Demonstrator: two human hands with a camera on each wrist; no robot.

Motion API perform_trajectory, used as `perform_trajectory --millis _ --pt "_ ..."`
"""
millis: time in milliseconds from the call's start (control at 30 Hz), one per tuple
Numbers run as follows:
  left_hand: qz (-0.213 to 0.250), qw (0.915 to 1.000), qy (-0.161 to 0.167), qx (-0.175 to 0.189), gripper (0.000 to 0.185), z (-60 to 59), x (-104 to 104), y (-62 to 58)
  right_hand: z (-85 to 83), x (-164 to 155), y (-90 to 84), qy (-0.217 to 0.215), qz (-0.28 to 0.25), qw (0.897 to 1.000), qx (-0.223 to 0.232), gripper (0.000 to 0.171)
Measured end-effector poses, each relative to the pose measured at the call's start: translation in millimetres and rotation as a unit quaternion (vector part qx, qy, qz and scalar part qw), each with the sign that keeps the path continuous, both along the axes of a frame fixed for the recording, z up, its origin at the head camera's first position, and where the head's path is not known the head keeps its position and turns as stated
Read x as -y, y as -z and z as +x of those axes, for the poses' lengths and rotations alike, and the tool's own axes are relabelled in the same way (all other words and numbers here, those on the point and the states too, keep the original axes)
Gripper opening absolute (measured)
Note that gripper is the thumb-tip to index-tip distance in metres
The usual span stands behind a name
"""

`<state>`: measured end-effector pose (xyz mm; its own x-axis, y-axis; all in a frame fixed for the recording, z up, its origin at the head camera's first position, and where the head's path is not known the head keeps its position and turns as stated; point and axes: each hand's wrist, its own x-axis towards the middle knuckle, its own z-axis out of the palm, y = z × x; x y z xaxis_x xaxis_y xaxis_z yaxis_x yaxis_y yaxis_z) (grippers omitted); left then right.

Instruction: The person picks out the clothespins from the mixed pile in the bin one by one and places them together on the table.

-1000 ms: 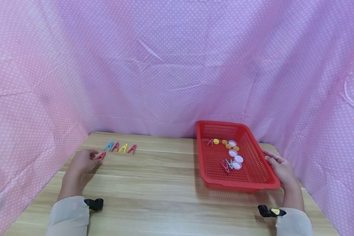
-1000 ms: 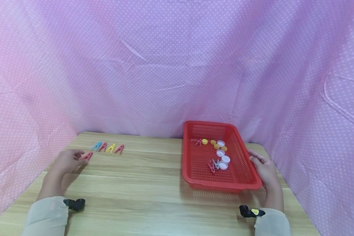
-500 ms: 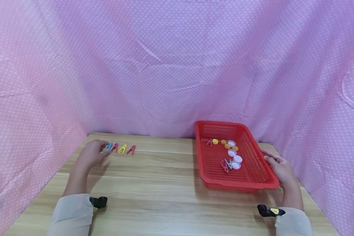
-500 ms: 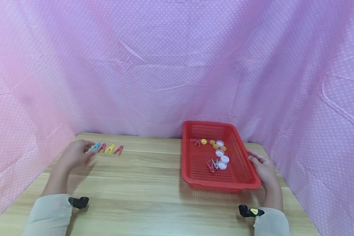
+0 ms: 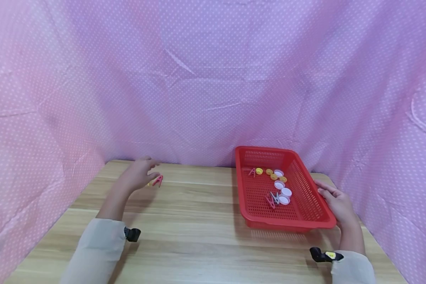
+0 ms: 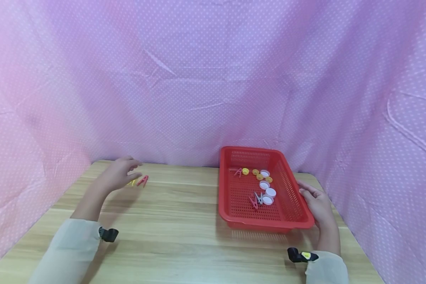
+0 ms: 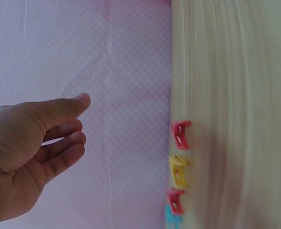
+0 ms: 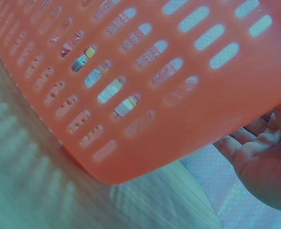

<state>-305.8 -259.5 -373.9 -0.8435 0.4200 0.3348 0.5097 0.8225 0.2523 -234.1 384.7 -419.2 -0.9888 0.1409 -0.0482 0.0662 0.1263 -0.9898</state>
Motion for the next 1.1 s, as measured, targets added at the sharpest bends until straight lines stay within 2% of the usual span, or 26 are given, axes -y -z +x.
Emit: perform_trajectory --millis 133,333,567,733,833,933,1100 --pt "-0.035 0.9982 0.038 -0.031 0.027 -6.5 -18 -11.0 -0.3 0 0.8 -0.001 -0.001 1.000 -0.003 0.055" --pt "-0.077 0.9941 0.071 -0.028 0.032 -11.6 -45 -30.5 2.1 0 0.0 -0.004 0.001 1.000 -0.006 0.055" --pt "-0.131 0.9857 0.098 -0.040 0.033 -14.0 -78 -49.9 2.6 1 -0.3 -0.009 -0.006 1.000 -0.020 0.054" --pt "-0.160 0.9759 0.133 -0.064 0.031 -13.8 -102 -60.9 1.9 -1 0.9 -0.010 -0.017 0.999 -0.025 0.048" --pt "-0.188 0.9682 0.146 -0.079 0.028 -13.2 -117 -64.0 2.4 0 0.4 -0.008 -0.018 1.000 -0.020 0.050" --pt "-0.209 0.9598 0.161 -0.095 0.024 -13.4 -134 -62.0 2.7 2 -0.5 -0.004 -0.012 1.000 -0.016 0.053" --pt "-0.224 0.9464 0.200 -0.120 0.022 -10.9 -161 -58.6 1.6 1 0.0 -0.002 -0.010 1.000 -0.012 0.056"
